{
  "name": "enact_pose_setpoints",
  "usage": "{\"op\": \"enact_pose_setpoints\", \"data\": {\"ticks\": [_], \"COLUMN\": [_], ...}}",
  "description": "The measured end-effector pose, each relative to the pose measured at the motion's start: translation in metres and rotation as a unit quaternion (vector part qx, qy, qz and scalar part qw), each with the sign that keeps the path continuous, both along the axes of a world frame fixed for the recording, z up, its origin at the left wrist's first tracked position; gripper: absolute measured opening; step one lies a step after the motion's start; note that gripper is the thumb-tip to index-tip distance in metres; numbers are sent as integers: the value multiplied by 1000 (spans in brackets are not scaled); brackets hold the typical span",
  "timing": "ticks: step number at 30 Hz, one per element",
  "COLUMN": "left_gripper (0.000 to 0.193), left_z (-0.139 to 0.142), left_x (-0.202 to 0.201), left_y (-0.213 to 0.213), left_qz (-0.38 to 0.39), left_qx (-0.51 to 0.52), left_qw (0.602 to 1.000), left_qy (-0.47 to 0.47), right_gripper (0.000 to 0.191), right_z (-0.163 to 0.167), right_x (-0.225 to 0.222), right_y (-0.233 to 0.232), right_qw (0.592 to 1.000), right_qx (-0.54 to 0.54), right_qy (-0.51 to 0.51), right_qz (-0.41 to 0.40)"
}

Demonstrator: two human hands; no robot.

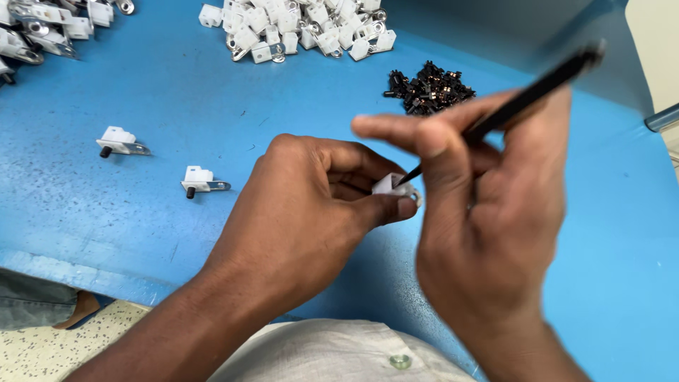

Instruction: The person assembles small white plastic switch components at a blue workbench. They pick black coil contacts from a pile, insert each into a white housing by hand and with tweezers, and set the finished units aside with the growing pile of completed parts.

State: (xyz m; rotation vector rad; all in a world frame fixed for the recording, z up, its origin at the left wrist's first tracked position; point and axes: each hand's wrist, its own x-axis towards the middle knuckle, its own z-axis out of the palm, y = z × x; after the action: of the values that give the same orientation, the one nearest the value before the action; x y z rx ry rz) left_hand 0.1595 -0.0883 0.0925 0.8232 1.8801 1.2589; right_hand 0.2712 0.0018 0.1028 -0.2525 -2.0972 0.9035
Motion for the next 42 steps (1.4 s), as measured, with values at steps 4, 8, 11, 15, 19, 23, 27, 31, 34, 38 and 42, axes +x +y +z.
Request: {"op": "enact_pose_setpoints", "data": {"ticks": [4,8,11,15,19,23,27,31,34,38,42], "left_gripper": [25,34,42,51,44,31,34,37,33,27,25], "left_z": [-5,-2,6,18,13,-16,-51,-71,-73,-73,-54], "left_x": [-2,-15,-31,-50,-71,-116,-169,-199,-206,-196,-174], "left_y": [-2,-15,-29,-38,-25,21,89,137,144,128,114], "left_qz": [-14,5,36,-28,2,45,26,2,-8,11,36], "left_qx": [-47,-203,-338,-499,-416,-226,-118,-167,-152,-119,-56], "left_qw": [999,979,940,848,872,911,857,849,864,861,884], "left_qy": [-1,-34,13,174,259,341,500,501,479,494,463], "right_gripper": [22,18,23,34,33,29,29,22,16,13,22], "right_z": [-13,-24,-33,-47,-55,-55,-43,-36,-39,-43,-43], "right_x": [1,-2,1,7,9,15,23,11,-8,-39,-61], "right_y": [3,44,74,87,94,103,113,119,121,129,139], "right_qw": [997,921,903,847,852,839,846,833,854,896,874], "right_qx": [-66,-385,-278,-73,-53,-51,-49,-82,-56,65,87], "right_qy": [-42,6,-248,-470,-464,-462,-413,-431,-414,-357,-401], "right_qz": [27,-68,-213,-238,-238,-283,-335,-337,-310,-255,-259]}}
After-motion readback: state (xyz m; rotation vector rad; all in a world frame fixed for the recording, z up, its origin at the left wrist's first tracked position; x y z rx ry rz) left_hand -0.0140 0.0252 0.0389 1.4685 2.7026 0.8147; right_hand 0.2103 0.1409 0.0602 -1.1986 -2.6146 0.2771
